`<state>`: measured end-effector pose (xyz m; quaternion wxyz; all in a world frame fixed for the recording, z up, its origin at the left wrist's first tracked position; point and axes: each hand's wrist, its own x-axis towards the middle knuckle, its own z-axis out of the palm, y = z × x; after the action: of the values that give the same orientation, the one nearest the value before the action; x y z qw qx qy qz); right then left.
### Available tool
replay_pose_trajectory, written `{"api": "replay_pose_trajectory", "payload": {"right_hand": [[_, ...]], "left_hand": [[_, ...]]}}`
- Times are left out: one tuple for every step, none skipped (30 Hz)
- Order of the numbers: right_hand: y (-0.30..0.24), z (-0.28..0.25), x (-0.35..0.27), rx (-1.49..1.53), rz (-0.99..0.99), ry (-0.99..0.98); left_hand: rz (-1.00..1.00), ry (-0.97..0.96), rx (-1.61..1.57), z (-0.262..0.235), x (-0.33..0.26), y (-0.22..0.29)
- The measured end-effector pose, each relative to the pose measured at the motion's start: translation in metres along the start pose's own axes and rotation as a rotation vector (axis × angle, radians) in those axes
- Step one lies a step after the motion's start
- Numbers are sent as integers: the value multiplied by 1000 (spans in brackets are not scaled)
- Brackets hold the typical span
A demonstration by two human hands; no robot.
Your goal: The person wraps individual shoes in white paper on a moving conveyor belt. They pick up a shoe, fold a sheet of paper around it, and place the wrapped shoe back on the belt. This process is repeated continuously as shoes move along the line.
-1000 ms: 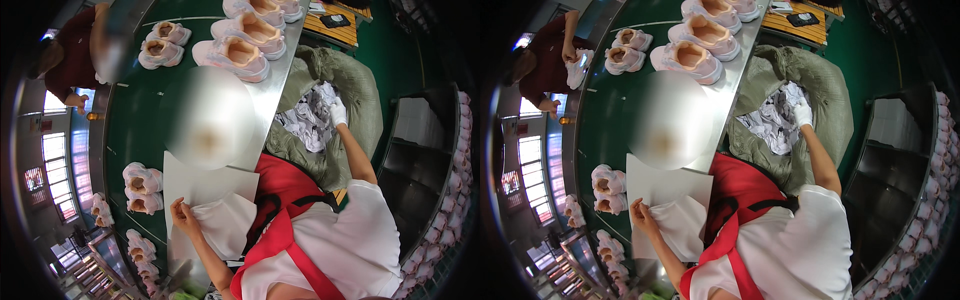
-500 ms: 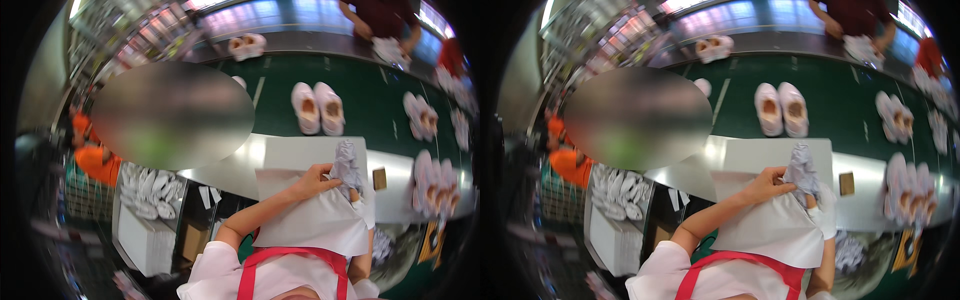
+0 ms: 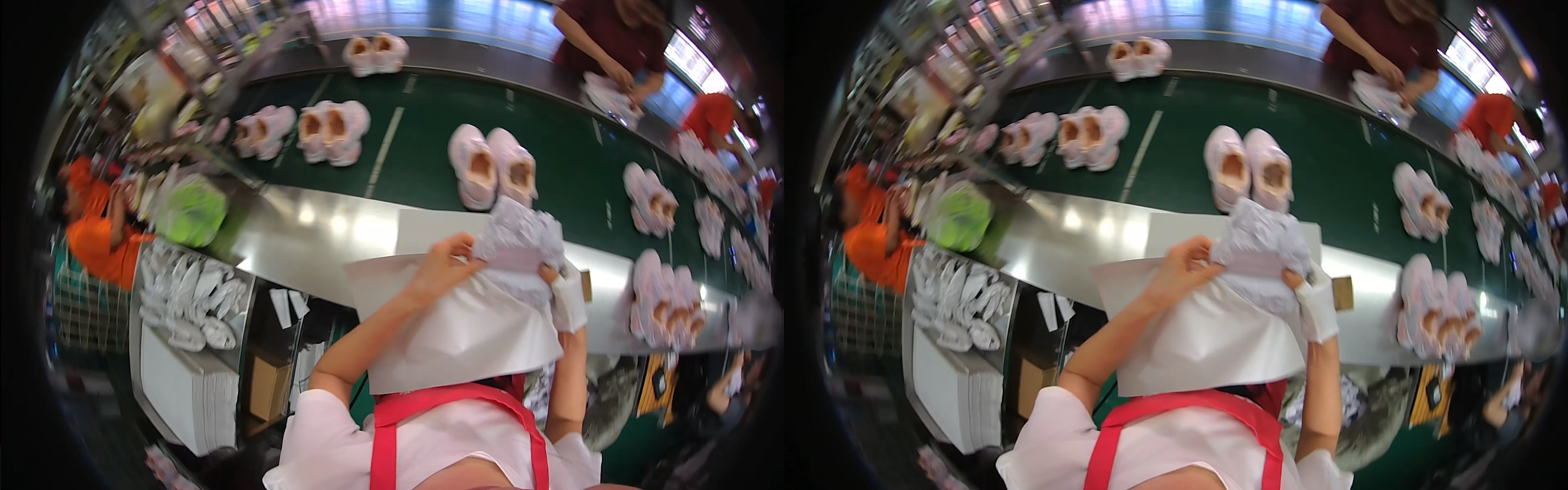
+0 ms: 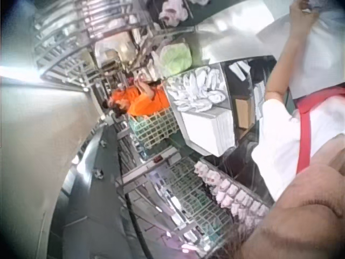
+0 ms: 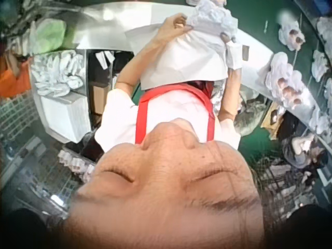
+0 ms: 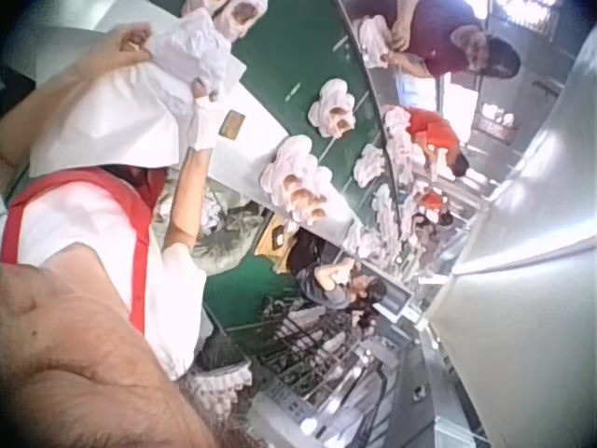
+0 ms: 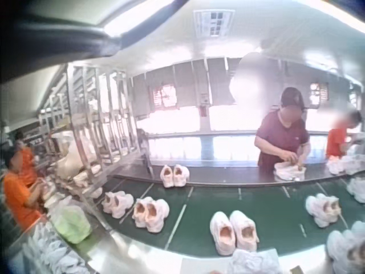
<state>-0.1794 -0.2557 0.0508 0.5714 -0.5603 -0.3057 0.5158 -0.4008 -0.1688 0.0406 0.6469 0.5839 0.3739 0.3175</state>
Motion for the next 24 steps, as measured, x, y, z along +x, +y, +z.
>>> {"api": "replay_pose_trajectory", "payload": {"right_hand": [[0,0,2,38,10,29],[-4,4,-1,137,39,21],[-3,3,-1,104,9,-9],[-1,5,0,71,-19,-59],[-2,5,-4,104,33,-89],[-3,5,-9,137,83,-122],[-4,6,-10,175,133,-166],[-5,0,-7,162,91,-128],[-4,-12,0,148,50,-91],[0,-24,5,136,11,-57],[7,-29,9,90,-10,-25],[12,-31,9,104,15,2],[14,-25,9,120,43,25],[16,-22,8,136,72,47],[12,-22,8,-13,32,122],[2,-24,9,-163,-9,200],[-3,-26,11,-313,-48,277],[1,-24,15,-355,-345,362],[0,-24,16,-446,-391,340],[0,-22,15,-540,-431,317],[1,-13,11,-589,-462,237],[2,0,6,-634,-492,160],[-14,15,-5,-694,-439,33],[-28,28,-17,-752,-374,-81]], "left_hand": [[0,20,-47,-2,1,-4],[24,34,-27,-2,1,-8],[53,44,-5,0,4,-9],[87,72,21,-1,5,-10],[89,26,19,0,6,-13],[92,-17,17,3,7,-16],[95,-51,21,0,8,-17],[69,-29,37,-4,7,-16],[44,-6,54,-10,7,-13],[17,21,74,-14,7,-12],[21,9,37,-17,8,-17],[37,31,-1,-14,8,-20],[50,57,-37,-9,8,-21],[63,85,-72,-7,6,-21],[157,69,224,-9,2,-22],[255,47,519,-12,-4,-19],[354,23,813,-13,-9,-15],[426,-90,830,-11,-17,-10],[501,-211,842,-4,-24,10],[573,-333,847,4,-30,27],[704,-288,838,17,-33,41],[835,-246,825,34,-32,53],[967,-213,801,44,-27,58],[987,-169,864,48,-17,57]]}}
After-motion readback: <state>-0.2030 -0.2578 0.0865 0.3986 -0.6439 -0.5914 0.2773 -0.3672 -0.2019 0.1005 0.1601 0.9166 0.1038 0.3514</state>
